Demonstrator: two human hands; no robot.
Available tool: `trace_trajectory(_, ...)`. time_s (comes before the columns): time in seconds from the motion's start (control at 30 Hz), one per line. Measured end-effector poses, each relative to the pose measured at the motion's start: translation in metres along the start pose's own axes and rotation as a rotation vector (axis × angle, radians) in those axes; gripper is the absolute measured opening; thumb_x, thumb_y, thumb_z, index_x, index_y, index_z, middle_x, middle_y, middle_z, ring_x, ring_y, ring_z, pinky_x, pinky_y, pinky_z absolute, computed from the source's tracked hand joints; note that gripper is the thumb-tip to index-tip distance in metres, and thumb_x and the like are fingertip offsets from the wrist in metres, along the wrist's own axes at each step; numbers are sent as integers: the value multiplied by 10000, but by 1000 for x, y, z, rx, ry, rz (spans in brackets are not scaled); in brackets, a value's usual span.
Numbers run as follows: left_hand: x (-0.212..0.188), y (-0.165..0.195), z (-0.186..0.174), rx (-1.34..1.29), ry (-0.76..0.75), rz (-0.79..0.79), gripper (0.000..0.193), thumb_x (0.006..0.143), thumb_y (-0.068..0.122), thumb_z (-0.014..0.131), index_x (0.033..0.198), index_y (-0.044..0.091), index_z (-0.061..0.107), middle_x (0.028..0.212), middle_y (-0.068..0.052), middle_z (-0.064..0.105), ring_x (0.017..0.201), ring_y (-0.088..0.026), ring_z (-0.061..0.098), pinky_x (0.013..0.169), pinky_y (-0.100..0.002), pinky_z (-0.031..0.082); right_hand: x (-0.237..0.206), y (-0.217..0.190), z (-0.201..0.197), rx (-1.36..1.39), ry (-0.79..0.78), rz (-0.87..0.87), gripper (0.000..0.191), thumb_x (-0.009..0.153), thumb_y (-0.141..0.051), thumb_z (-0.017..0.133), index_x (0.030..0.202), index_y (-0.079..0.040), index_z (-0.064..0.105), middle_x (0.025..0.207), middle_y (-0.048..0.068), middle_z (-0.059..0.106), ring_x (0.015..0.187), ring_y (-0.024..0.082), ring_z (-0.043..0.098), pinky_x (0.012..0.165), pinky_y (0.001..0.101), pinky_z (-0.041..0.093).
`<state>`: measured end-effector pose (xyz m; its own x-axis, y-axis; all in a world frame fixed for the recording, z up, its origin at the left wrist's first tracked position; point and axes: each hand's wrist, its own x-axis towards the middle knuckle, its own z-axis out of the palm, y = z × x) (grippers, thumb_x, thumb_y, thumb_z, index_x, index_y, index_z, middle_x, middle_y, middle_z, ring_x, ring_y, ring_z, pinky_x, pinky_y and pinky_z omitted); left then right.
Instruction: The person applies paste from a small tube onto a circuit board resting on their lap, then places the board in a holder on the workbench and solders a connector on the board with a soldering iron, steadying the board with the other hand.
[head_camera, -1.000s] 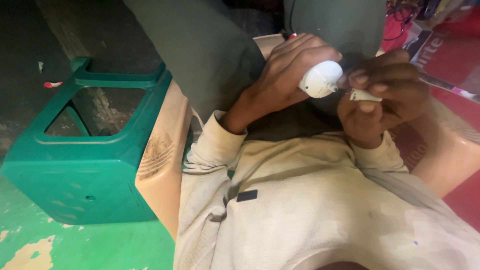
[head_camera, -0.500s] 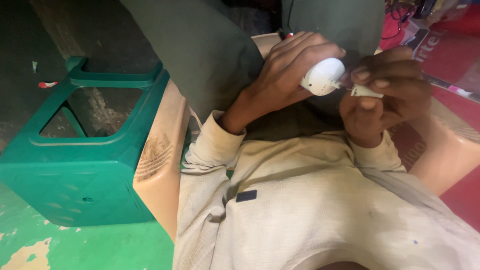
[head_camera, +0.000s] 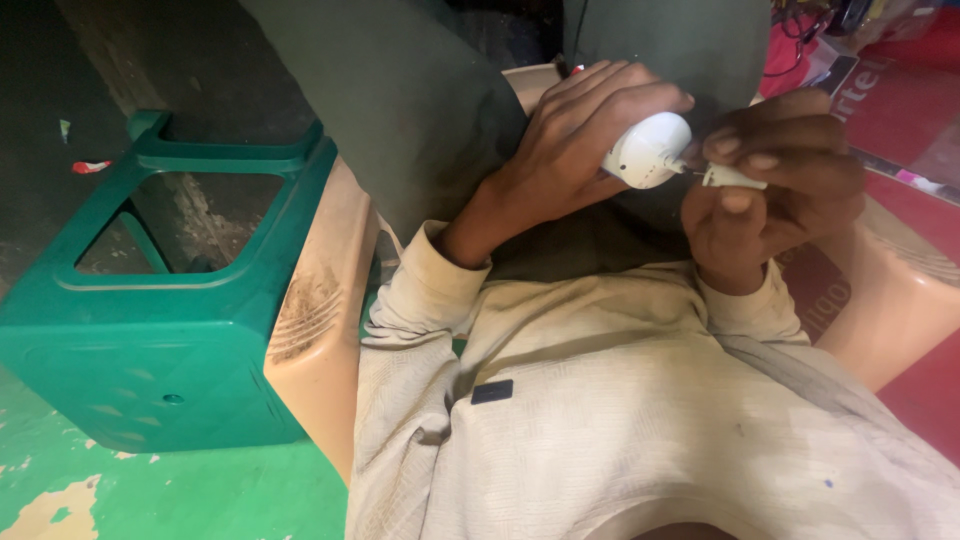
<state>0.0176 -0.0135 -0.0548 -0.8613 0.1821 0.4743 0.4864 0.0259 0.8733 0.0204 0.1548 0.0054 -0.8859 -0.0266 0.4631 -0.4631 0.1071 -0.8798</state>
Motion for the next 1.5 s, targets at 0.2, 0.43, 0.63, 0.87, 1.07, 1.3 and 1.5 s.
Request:
trace_trajectory(0.2,-1,1,1,39,6,-17,579,939,154,875,1369,107,490,1249,-99,646,1131,-319,679,940,-406,545,2,1,-1,-92,24,-79,276,1000,-268,680,994,-30,540,891,131,626,818,224,598,662,331,518)
trace_trajectory(0.43,-3,0,1,93,-9,-63,596,913,142,882,1373,113,503,1269,-101,652,1156,-330,677,960,-409,542,-1,-2,-16,-274,-78,-91,230,1029,-231,664,1009,-17,581,941,129,632,889,281,605,704,341,515)
trace_trajectory(0.63,-6,-2,0,104,-9,-121,559,920,162,885,1358,105,542,1247,-94,645,1114,-312,676,956,-393,546,1,-7,-20,-436,-176,-35,163,1062,-158,659,1058,1,622,1017,160,662,952,321,606,768,397,513)
trace_trajectory(0.87,-7,-6,0,153,48,-176,546,871,128,852,1326,98,552,1253,-126,631,1145,-337,661,938,-382,539,9,-8,-14,-506,-228,46,250,1093,-220,670,1100,27,631,1061,172,683,944,308,625,803,378,526)
trace_trajectory(1.07,-8,-12,-2,155,11,-279,569,905,145,859,1367,117,529,1300,-111,607,1151,-330,646,978,-388,539,11,15,-8,-406,-176,103,293,1102,-257,672,1105,30,612,1062,176,639,952,290,642,821,366,563)
trace_trajectory(1.3,-4,-16,-1,176,29,-267,530,940,157,856,1343,125,513,1239,-91,600,1114,-320,647,923,-395,536,3,38,-6,-174,-30,251,300,1101,-243,688,1181,25,580,1101,150,604,933,202,638,755,297,541)
trace_trajectory(1.5,-4,-21,0,156,40,-258,538,940,158,849,1348,133,498,1234,-77,600,1112,-307,651,911,-391,536,0,46,-5,-84,36,291,286,1084,-219,694,1178,21,572,1126,129,582,918,195,644,703,303,596)
